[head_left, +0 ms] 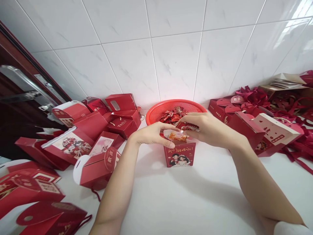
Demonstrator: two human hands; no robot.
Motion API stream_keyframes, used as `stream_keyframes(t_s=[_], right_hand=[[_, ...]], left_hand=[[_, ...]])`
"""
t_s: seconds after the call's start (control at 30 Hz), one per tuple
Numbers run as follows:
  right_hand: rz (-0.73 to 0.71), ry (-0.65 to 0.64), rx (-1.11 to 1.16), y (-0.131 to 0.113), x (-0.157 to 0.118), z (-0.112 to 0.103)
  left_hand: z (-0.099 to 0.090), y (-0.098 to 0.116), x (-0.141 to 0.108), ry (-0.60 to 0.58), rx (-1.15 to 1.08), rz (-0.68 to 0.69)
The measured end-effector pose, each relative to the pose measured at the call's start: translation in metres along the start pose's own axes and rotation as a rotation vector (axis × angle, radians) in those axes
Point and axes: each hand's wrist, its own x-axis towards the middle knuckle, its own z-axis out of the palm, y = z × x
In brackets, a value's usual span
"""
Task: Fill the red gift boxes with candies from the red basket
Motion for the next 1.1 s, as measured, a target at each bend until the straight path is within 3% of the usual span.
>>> stream_keyframes(t_s=[0.1,0.2,0.37,0.63,0.73,0.93,1.1], right_hand=[[-0.005,0.127,0.106,0.002,-0.003,-0.007],[0.005,0.168,0.224,0.002,-0.004,-0.009],[-0.050,0.071,0.290,0.003,0.003,0.000],[-0.040,-0.135,0.303,0.005,0.011,0.011],[-0.005,-0.067,0.320,0.006,0.009,0.007],[0.138,0.263,0.665,0.002,0.007,-0.001],[0.219,0.169,0.908,0.002,0.007,-0.002]], left_hand=[[0.000,0.000,0.000,0.003,0.007,0.020],[0.000,-0.001,0.000,-0.005,0.003,0.028],[-0.001,-0.003,0.001,0.036,0.053,-0.009],[0.001,-0.001,0.001,-0.030,-0.030,0.070],[0.001,-0.001,0.000,0.010,-0.023,0.058],[0.000,-0.001,-0.001,-0.018,-0.041,0.034],[0.001,-0.001,-0.001,-0.021,-0.062,0.046]])
